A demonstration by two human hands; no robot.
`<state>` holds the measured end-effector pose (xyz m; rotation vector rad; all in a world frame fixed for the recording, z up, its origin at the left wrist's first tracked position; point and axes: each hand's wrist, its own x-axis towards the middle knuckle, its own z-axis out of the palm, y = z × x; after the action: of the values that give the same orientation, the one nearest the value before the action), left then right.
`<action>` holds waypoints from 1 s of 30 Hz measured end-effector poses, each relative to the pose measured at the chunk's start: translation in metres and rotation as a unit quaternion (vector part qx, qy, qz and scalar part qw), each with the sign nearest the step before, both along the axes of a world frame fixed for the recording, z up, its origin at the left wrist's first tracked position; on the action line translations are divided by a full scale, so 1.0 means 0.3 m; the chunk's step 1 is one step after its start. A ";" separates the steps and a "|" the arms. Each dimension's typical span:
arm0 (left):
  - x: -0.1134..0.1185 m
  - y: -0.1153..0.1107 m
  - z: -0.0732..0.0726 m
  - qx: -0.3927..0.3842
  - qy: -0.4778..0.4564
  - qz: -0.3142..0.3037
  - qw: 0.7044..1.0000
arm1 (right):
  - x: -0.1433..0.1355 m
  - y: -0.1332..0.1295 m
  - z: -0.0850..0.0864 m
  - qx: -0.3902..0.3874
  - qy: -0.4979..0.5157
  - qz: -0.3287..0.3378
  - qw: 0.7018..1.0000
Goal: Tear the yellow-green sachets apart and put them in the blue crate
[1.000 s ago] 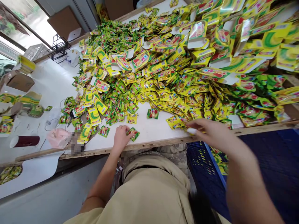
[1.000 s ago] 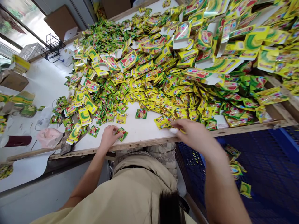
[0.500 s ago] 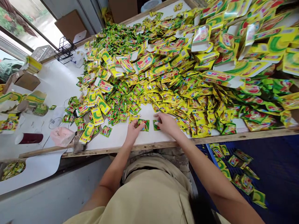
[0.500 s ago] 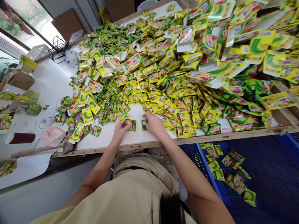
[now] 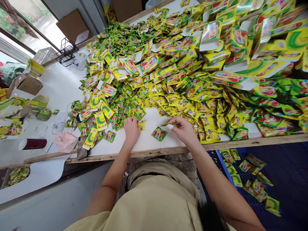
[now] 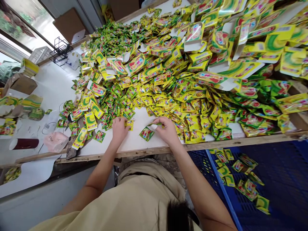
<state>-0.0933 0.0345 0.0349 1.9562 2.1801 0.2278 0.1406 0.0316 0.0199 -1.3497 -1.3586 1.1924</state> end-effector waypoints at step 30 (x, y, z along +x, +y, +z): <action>0.198 -0.102 0.030 -0.003 -0.663 0.136 0.736 | -0.153 -0.114 0.024 -0.044 0.266 -0.111 0.957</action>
<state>-0.0339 0.0039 0.0438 0.7936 1.3379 1.1979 0.0946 -0.0027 0.0271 -1.0944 -0.7599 1.3464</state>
